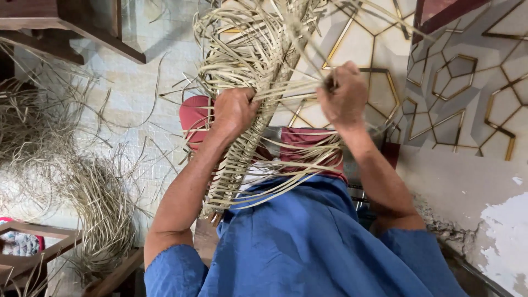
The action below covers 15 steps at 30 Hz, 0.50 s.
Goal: The person is weaving dried plant fibers together to create a long, structured mat.
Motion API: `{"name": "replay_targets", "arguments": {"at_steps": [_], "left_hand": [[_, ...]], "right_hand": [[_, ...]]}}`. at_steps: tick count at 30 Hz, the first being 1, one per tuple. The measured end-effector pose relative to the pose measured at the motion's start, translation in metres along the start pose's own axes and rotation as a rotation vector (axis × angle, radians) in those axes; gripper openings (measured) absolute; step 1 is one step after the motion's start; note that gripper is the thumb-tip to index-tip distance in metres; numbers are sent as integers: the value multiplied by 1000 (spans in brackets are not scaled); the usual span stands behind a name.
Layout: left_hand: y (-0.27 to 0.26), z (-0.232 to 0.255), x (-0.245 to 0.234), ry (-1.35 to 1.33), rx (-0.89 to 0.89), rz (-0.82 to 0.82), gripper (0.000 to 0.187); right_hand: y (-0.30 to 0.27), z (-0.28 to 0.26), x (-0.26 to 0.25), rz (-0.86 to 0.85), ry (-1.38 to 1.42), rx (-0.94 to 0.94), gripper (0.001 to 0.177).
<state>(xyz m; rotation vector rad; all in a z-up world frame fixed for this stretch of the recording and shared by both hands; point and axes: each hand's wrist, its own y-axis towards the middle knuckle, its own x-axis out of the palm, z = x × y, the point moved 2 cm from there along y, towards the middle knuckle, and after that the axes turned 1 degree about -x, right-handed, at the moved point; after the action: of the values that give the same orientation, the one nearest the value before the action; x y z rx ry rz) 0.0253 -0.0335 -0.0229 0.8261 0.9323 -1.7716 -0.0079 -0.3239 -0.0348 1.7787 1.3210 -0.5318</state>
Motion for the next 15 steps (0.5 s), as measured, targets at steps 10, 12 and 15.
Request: {"name": "replay_targets", "arguments": {"at_steps": [10,12,15], "left_hand": [[-4,19,-22,-75,-32,-64,19],[-5,28,-32,-98,-70,-115,16],[-8,33,-41,-171,-90,-120,34]], "right_hand": [[47,116,-178,20,-57,327,31],[39,189,-205,34,-534,460,85],[36,197,-215,-94,-1153,197,137]]}}
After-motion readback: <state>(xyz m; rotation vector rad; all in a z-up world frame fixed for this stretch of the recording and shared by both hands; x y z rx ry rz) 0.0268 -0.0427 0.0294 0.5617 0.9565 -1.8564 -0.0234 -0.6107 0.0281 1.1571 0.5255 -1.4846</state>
